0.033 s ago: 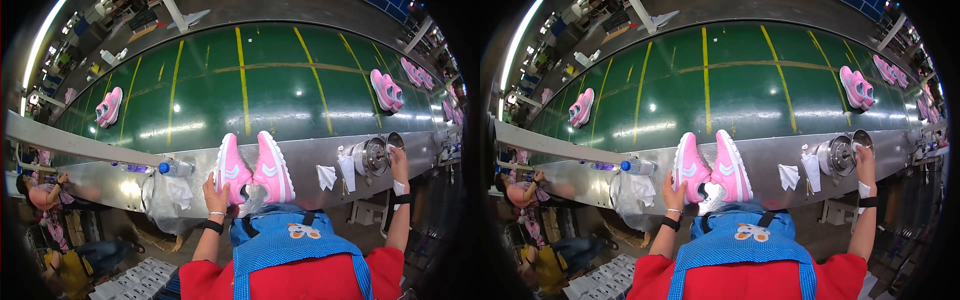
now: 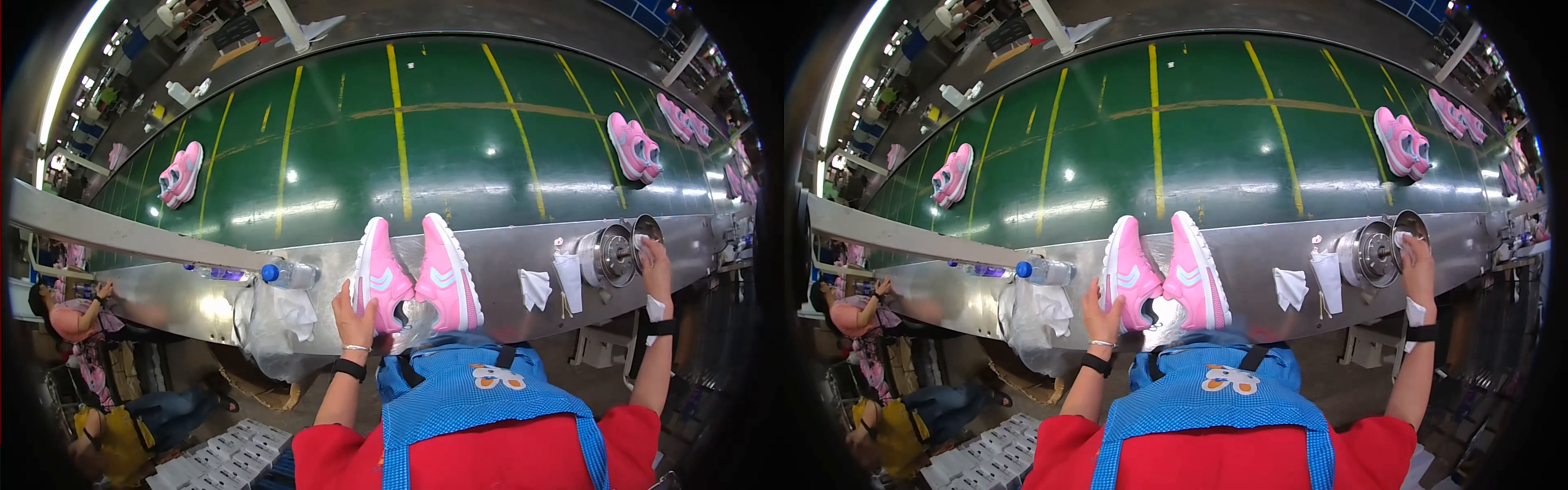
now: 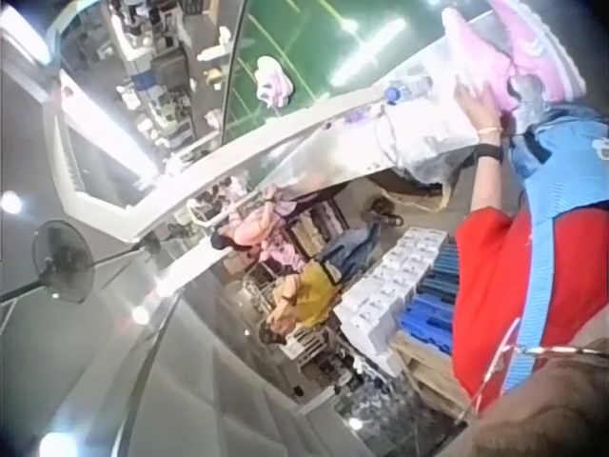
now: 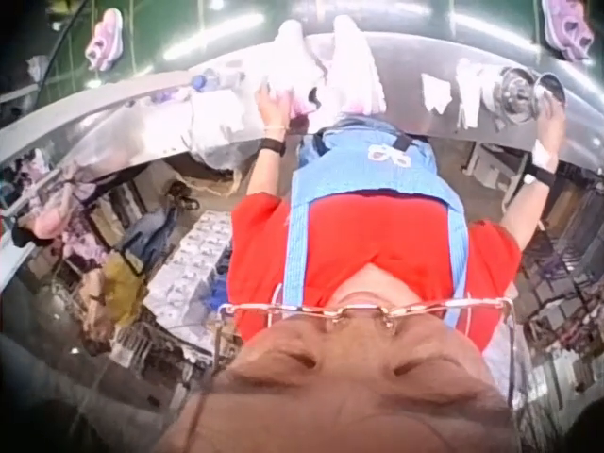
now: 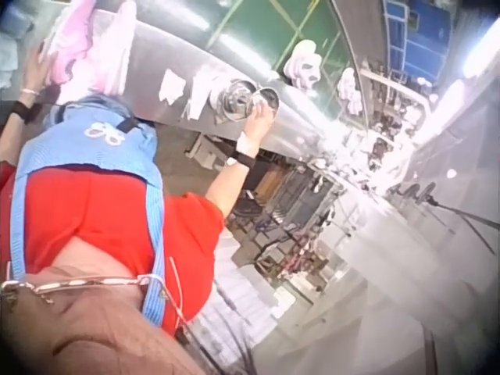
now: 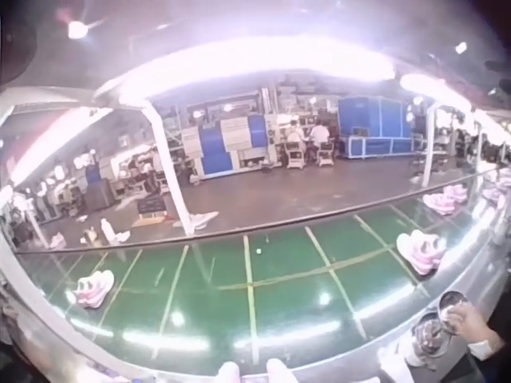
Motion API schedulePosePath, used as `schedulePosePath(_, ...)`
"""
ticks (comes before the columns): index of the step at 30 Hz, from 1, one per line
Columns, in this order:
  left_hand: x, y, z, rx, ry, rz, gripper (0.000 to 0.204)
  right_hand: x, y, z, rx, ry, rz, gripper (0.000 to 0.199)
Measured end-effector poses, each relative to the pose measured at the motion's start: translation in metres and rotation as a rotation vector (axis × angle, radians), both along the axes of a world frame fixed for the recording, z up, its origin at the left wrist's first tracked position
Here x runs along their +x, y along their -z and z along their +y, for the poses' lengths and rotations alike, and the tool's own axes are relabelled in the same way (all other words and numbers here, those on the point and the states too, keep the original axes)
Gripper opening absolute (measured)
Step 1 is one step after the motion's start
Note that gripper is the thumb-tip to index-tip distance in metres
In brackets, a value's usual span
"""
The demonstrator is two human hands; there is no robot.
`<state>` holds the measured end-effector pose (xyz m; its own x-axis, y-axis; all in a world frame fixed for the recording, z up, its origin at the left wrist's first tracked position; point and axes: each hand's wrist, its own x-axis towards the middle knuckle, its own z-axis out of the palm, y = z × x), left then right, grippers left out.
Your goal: Inspecting and cleaning pink sneakers on a conveyor belt in a factory setting.
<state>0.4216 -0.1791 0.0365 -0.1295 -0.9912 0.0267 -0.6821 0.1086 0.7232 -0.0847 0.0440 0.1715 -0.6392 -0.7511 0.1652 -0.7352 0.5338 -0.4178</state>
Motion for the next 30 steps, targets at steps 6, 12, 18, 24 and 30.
schedulePosePath(6,-0.011,-0.016,0.016,-0.1,0.059,-0.175,0.086,0.124,-0.038,-0.068,-0.316,0.044,-0.225,0.041)
schedulePosePath(12,-0.036,-0.006,0.02,-0.077,0.006,-0.494,0.105,0.288,0.081,-0.14,-0.021,-0.402,-0.319,0.103)
schedulePosePath(18,-0.019,-0.005,0.011,-0.046,-0.043,-0.423,0.092,0.29,0.102,-0.165,0.133,-0.44,-0.129,0.101)
schedulePosePath(24,0.015,0.003,0.006,1.047,-0.284,1.459,0.037,0.245,0.086,-0.155,-0.48,-0.058,-1.852,0.045)
schedulePosePath(30,-0.032,-0.012,0.003,1.123,-0.069,1.661,0.035,0.238,0.09,-0.148,-0.48,0.211,-2.18,0.035)
